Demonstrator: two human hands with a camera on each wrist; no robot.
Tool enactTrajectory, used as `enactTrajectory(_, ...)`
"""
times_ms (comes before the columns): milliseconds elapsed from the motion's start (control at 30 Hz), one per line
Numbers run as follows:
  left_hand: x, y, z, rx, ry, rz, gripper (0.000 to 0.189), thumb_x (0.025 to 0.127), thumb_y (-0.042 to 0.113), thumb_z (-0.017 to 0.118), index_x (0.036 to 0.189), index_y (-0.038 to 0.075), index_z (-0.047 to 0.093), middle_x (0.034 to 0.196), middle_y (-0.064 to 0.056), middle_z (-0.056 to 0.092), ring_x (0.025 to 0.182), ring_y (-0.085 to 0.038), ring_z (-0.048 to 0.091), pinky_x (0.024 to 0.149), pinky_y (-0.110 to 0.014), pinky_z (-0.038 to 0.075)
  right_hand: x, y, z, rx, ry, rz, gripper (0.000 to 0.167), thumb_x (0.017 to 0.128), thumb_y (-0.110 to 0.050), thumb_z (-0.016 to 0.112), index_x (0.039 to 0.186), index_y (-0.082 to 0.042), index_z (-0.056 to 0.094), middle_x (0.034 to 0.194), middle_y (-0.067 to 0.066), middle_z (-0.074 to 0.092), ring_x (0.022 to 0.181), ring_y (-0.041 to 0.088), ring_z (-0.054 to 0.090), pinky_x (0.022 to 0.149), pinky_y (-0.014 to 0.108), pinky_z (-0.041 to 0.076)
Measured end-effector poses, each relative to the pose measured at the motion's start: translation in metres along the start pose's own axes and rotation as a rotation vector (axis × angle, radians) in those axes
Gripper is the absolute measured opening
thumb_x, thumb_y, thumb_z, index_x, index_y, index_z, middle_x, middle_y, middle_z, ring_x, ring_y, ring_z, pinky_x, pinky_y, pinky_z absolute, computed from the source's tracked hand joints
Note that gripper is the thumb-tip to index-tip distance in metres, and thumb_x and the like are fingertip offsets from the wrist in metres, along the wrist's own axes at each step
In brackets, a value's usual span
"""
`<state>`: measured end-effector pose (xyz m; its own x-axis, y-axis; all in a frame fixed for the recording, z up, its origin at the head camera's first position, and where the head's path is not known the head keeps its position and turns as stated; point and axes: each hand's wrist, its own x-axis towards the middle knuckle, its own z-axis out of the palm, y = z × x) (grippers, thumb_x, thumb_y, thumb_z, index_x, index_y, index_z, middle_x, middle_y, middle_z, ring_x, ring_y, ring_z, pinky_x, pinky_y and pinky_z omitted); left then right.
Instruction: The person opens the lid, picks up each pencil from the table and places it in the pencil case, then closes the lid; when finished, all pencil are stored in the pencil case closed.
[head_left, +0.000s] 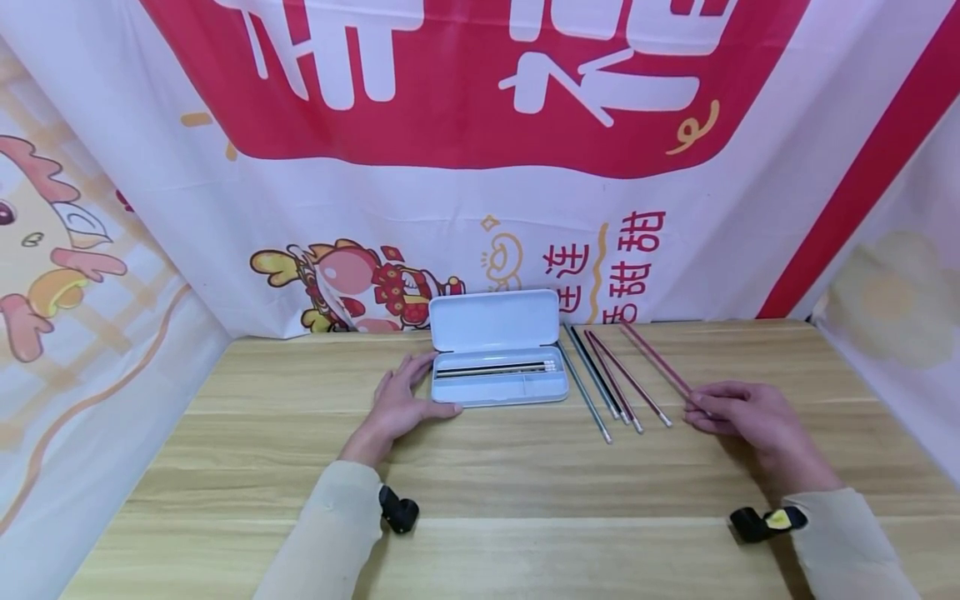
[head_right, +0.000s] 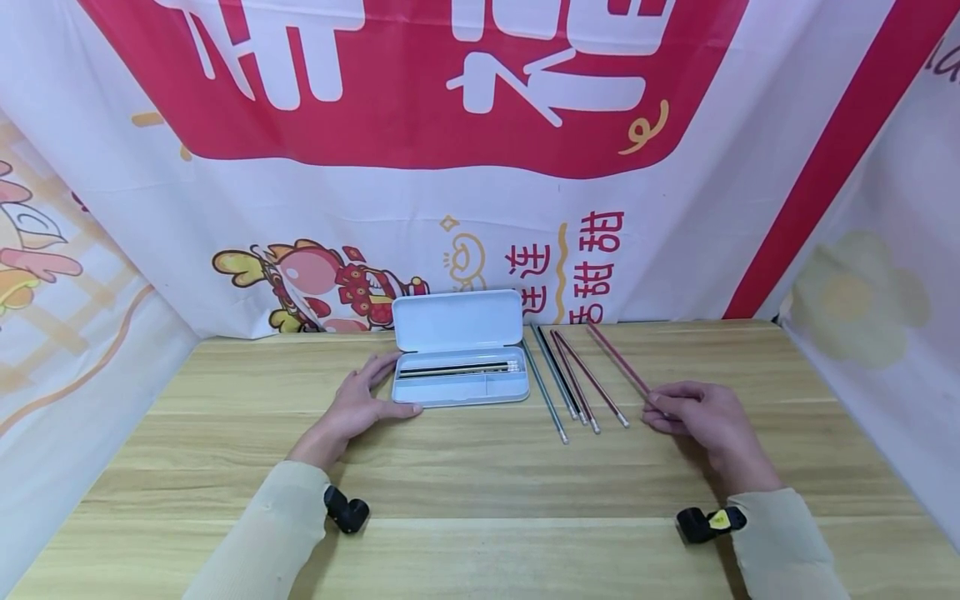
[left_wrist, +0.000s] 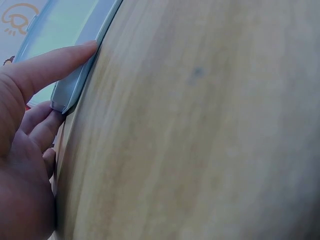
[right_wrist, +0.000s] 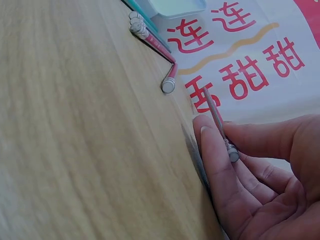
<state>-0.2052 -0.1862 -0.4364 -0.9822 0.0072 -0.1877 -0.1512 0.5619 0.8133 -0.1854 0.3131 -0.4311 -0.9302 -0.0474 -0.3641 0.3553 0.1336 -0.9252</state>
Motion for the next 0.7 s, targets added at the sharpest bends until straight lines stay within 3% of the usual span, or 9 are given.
enactTrajectory(267,0.0012,0.0034,0.0003,0.004,0.000,0.011,0.098,0.081,0.036,0.095,0.164,0.028,0.043,0.175,-0.004,0.039,0.172,-0.027,-0.001,0.138,-0.051,-0.013,-0.0011,-0.0030,-0.0029,-0.003,0.022,0.019,0.062,0.109,-0.013,0.062,0.158,0.015,0.036,0.098,-0.004,0.078,0.089,0.010,0.082,0.087,0.028,0.068)
enactTrajectory(433,0.0025,0.0033,0.0007,-0.003,0.004,0.010,0.097,0.081,0.036,0.095,0.163,0.029,0.045,0.175,-0.003,0.040,0.172,-0.028,-0.001,0.138,-0.052,-0.013,-0.0007,-0.0017,-0.0037,0.025,0.018,0.007,0.053,0.108,-0.011,0.065,0.151,0.014,0.048,0.096,-0.002,0.081,0.087,0.011,0.082,0.085,0.028,0.068)
enactTrajectory(533,0.0016,0.0025,0.0001,-0.018,0.006,-0.009,0.095,0.080,0.035,0.096,0.161,0.031,0.047,0.175,-0.002,0.040,0.171,-0.030,-0.001,0.138,-0.058,-0.010,-0.0007,-0.0006,-0.0022,0.044,0.018,0.000,0.041,0.106,-0.011,0.067,0.141,0.009,0.059,0.094,0.000,0.082,0.087,0.012,0.082,0.084,0.028,0.068)
enactTrajectory(700,-0.0033,0.0020,-0.0020,-0.048,0.010,-0.039,0.095,0.078,0.033,0.098,0.160,0.032,0.049,0.175,-0.001,0.040,0.171,-0.035,-0.002,0.136,-0.068,-0.006,-0.0003,-0.0009,0.0007,0.008,0.029,0.002,0.046,0.107,-0.015,0.068,0.145,0.009,0.057,0.096,-0.001,0.081,0.088,0.011,0.081,0.085,0.029,0.068)
